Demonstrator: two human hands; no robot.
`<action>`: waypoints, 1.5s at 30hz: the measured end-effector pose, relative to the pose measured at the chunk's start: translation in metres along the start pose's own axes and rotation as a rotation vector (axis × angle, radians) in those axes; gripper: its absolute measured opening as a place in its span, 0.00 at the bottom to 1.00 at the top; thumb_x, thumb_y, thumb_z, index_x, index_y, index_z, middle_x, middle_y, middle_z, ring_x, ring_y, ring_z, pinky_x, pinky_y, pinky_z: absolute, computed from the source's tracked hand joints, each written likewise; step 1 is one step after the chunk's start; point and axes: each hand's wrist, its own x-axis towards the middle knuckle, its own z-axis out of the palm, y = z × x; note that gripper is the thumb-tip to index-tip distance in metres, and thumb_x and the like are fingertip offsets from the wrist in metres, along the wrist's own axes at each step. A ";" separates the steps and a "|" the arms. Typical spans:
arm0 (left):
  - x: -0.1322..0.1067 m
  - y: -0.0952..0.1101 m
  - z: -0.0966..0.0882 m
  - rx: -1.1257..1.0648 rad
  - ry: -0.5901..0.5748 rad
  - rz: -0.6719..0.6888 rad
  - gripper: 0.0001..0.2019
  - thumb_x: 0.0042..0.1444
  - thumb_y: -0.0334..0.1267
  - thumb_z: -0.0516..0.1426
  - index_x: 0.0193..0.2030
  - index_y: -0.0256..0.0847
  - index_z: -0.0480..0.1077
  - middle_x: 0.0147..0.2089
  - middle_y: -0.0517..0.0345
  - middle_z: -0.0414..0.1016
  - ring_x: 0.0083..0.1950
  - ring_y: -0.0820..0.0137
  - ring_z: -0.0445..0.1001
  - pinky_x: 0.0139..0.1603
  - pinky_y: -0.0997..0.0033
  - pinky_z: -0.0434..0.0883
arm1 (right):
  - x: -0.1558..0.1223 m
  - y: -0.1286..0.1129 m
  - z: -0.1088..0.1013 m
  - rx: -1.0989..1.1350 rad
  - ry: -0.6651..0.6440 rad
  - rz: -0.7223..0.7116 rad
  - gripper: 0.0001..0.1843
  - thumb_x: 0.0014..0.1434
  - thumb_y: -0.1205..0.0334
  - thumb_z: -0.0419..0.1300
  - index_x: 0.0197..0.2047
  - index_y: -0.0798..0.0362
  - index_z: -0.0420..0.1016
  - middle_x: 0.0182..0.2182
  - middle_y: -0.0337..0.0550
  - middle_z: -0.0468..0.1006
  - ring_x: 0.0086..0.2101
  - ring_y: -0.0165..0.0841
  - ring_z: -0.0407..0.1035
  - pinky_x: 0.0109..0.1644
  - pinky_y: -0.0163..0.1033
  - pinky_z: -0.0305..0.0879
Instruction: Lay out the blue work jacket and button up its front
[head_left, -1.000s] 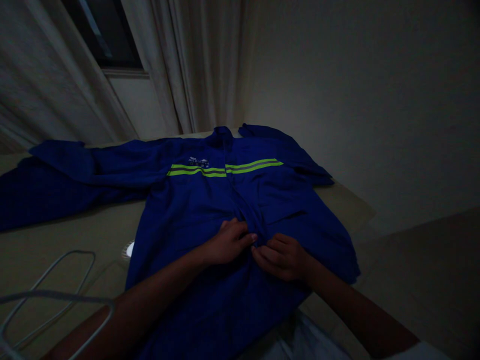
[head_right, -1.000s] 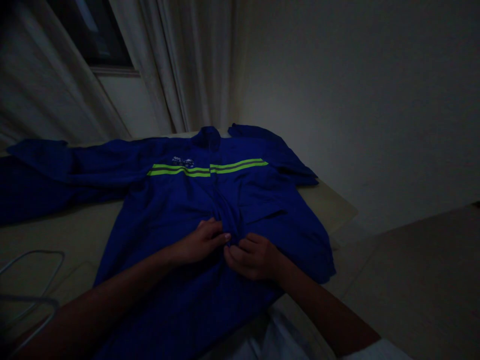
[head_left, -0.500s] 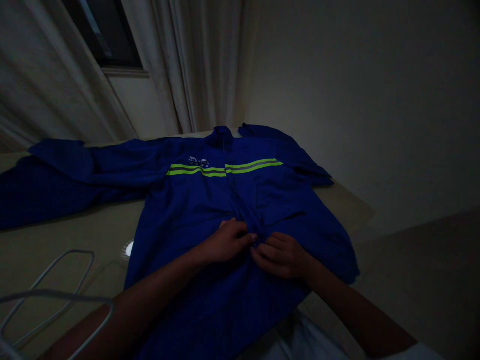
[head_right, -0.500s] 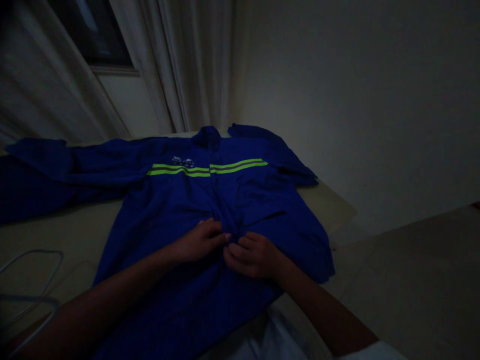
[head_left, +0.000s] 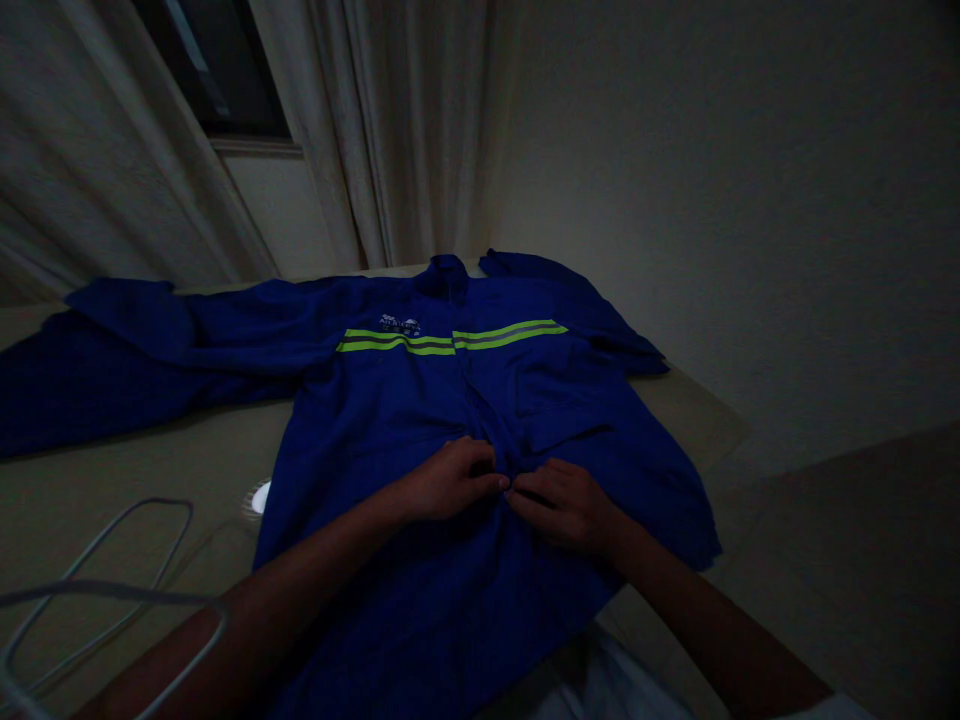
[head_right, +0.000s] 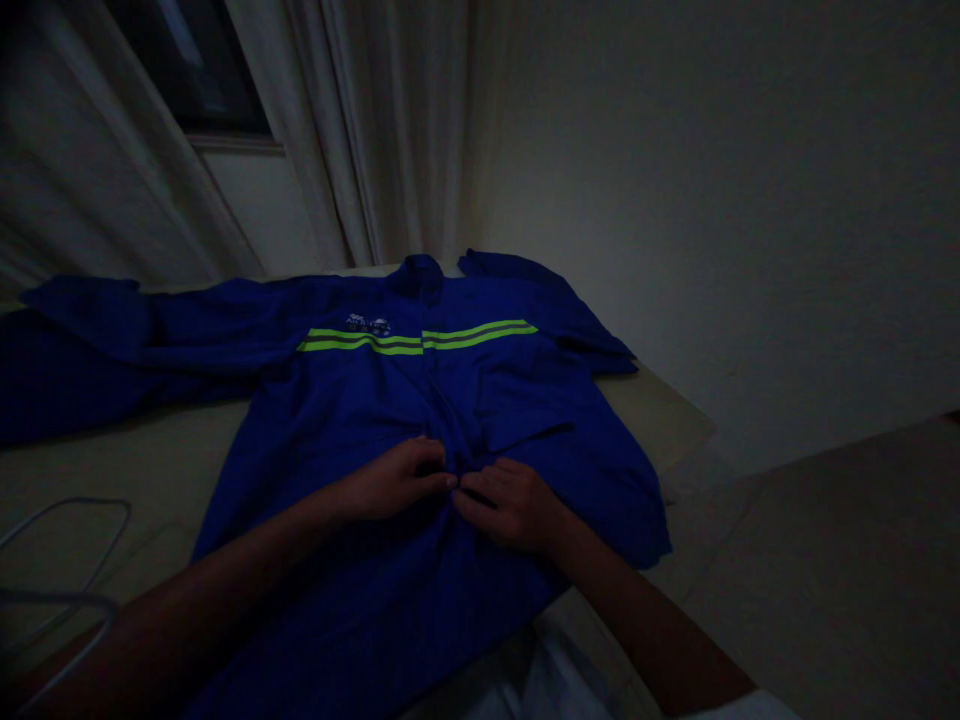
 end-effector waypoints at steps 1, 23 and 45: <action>0.000 0.000 -0.001 0.014 -0.009 -0.001 0.09 0.65 0.42 0.58 0.35 0.42 0.73 0.36 0.60 0.77 0.39 0.67 0.73 0.43 0.68 0.66 | 0.000 0.000 0.000 0.000 -0.010 -0.003 0.10 0.73 0.69 0.56 0.44 0.53 0.79 0.37 0.44 0.82 0.31 0.29 0.71 0.35 0.39 0.62; -0.008 0.011 -0.016 0.166 -0.171 0.012 0.03 0.64 0.36 0.61 0.44 0.44 0.72 0.47 0.57 0.75 0.53 0.62 0.71 0.62 0.57 0.61 | 0.000 -0.002 0.001 0.297 0.019 0.196 0.04 0.69 0.66 0.61 0.46 0.53 0.77 0.38 0.46 0.80 0.36 0.33 0.74 0.39 0.39 0.69; -0.010 0.001 -0.019 0.702 0.292 -0.063 0.22 0.73 0.37 0.48 0.69 0.38 0.68 0.64 0.42 0.72 0.58 0.55 0.76 0.61 0.52 0.73 | 0.055 0.078 0.032 0.339 -0.374 0.972 0.10 0.58 0.66 0.64 0.43 0.52 0.84 0.35 0.42 0.84 0.36 0.37 0.76 0.41 0.37 0.65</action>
